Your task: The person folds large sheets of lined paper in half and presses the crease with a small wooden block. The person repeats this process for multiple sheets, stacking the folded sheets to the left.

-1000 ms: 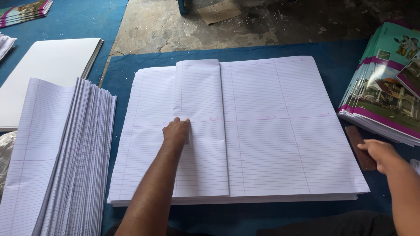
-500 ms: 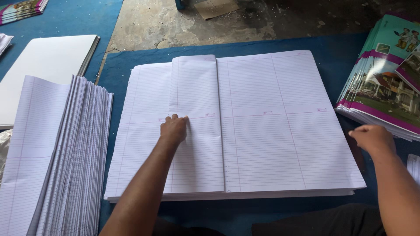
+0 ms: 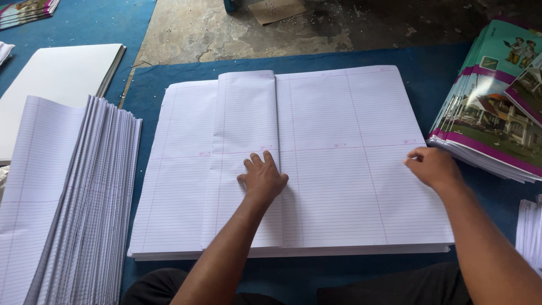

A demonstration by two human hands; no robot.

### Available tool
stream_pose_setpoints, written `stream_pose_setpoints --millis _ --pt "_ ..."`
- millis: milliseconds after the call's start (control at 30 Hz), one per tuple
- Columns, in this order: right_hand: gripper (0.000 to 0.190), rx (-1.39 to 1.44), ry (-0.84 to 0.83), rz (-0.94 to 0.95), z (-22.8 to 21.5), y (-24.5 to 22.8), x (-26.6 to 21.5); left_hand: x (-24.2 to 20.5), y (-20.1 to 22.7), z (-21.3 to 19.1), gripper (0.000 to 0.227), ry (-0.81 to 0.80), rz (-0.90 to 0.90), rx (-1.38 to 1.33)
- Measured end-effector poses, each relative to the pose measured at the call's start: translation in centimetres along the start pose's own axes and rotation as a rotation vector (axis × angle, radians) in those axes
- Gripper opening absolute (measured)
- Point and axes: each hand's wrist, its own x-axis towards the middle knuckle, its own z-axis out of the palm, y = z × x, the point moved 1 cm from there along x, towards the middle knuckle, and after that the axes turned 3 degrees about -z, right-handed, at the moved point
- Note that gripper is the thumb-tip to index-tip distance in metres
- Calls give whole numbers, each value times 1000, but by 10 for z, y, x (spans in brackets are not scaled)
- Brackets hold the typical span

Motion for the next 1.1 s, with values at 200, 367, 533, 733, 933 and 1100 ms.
stream_pose_setpoints --millis 200,367,533,733,933,1100 --pt "35 85 -15 -130 12 -39 -7 31 11 12 92 17 -65 -92" --pt "34 185 -28 -231 32 -86 -19 57 3 36 69 347 111 161" --pt "38 296 -141 -273 50 -137 -44 58 -5 19 62 321 183 6" --pt "54 439 -334 -178 51 -170 -67 50 8 -38 56 361 208 -284" --pt "95 712 -471 -133 60 -185 -71 48 15 -76 55 375 329 -751" --pt "112 993 -610 -135 75 -192 -76 43 0 -84 56 385 501 -999"
